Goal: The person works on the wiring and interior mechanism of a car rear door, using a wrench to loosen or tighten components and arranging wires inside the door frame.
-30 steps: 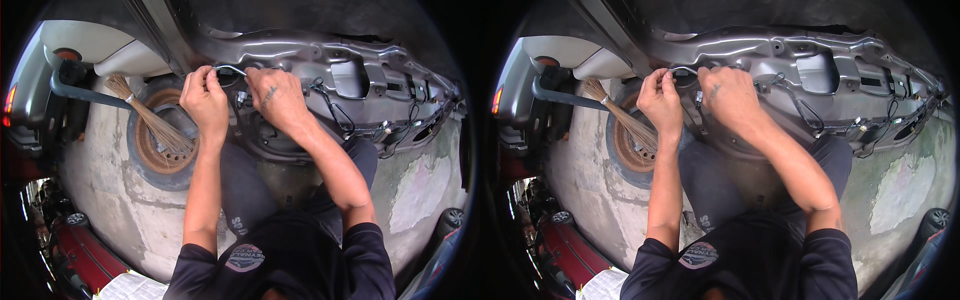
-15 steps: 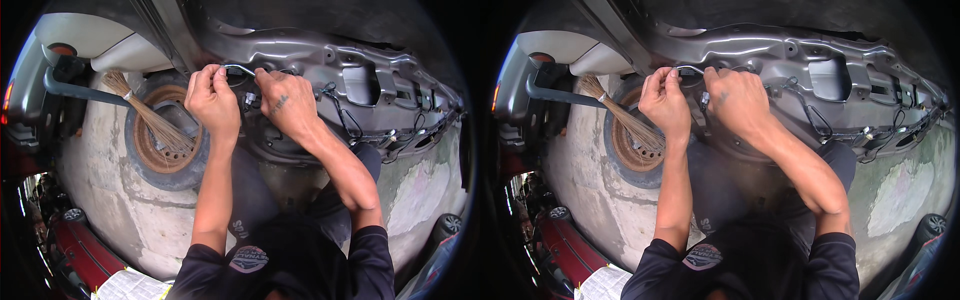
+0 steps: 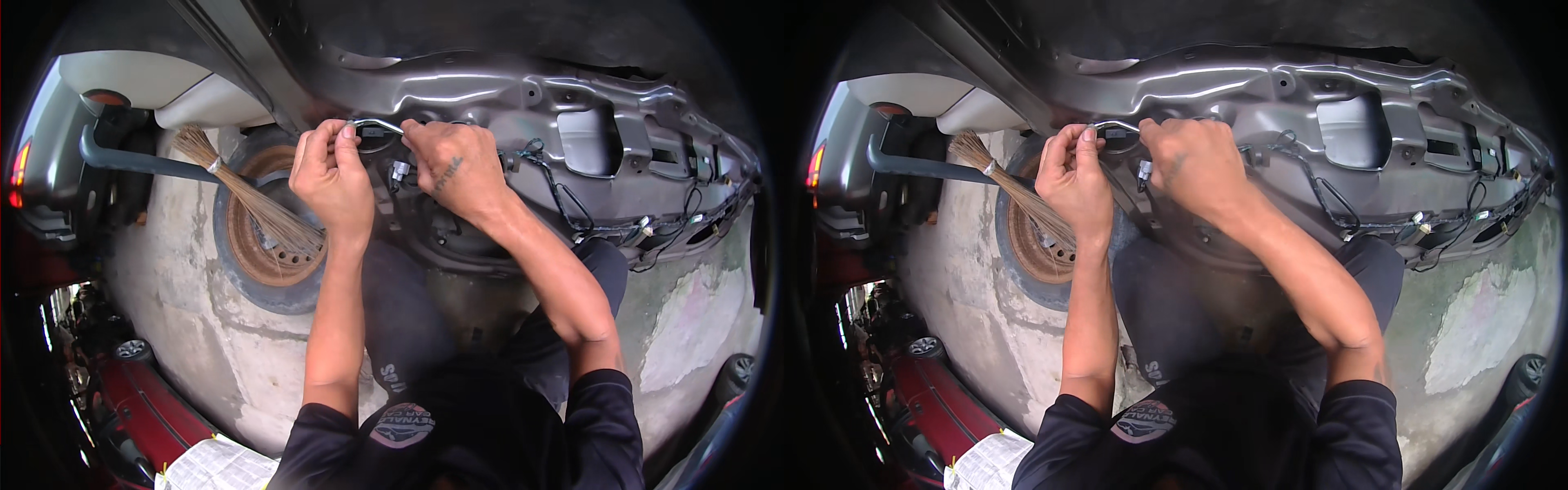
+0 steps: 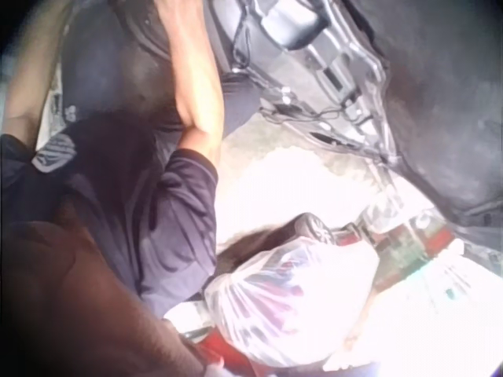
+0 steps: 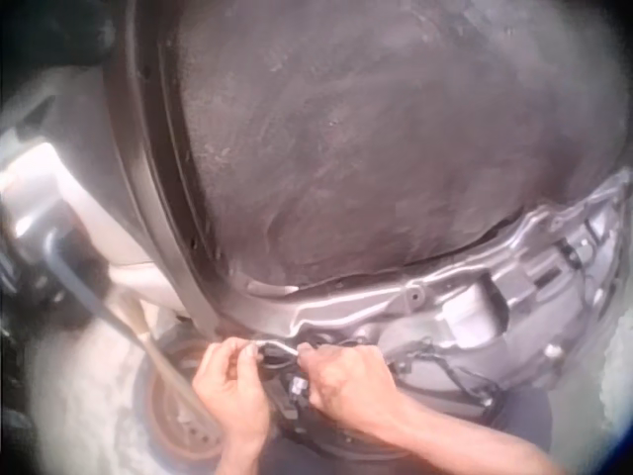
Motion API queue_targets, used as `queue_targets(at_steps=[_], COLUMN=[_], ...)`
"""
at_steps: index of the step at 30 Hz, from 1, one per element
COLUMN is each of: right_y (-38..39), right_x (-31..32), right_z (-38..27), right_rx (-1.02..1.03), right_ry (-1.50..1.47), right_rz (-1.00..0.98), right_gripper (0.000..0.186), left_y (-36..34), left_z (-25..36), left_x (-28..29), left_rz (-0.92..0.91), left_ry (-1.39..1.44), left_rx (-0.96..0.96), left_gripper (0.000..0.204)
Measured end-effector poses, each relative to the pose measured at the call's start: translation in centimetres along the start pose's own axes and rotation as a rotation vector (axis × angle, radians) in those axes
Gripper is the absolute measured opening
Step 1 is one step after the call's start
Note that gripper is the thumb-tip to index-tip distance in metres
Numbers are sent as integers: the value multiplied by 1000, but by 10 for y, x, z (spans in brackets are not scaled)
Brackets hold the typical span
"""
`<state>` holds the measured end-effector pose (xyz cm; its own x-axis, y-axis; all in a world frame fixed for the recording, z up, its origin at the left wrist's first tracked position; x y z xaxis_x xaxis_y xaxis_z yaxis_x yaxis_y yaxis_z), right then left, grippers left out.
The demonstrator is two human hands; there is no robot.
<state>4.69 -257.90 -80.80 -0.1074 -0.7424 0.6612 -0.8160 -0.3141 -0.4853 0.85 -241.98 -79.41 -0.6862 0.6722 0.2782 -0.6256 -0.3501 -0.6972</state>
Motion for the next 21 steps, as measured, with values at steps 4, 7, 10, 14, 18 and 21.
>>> queue_targets(at_steps=[4,7,10,14,18,21], right_y=[-2,-1,-2,-10,-16,-17], right_x=[17,20,20,24,26,22], right_z=[-20,-20,-23,-29,-30,-31], right_rx=[-52,-111,-91,-70,-63,-72], right_ry=[47,67,97,158,183,219], right_rz=[6,-16,-16,-34,-78,-154], right_gripper=[12,9,8,9,11,12], left_y=[-4,-3,-4,-2,-1,1], left_z=[-5,-4,-5,-8,-9,-9], left_x=[4,2,1,-1,-2,0], left_rz=[-32,-39,-26,-8,15,9], left_ry=[12,-13,-29,-19,-48,-63], left_rx=[44,27,5,4,-48,-65], left_gripper=[6,6,6,5,4,3])
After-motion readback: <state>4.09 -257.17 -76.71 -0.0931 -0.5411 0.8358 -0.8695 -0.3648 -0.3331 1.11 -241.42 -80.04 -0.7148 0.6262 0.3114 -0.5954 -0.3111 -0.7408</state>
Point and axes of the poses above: each hand's wrist, its own y-axis away from the middle knuckle, its own x-axis out of the back of the hand, z = x × y, the point moved 6 cm from there along -y, towards the middle knuckle, and after that the axes turned 7 degrees about -x, right-handed, at the moved point
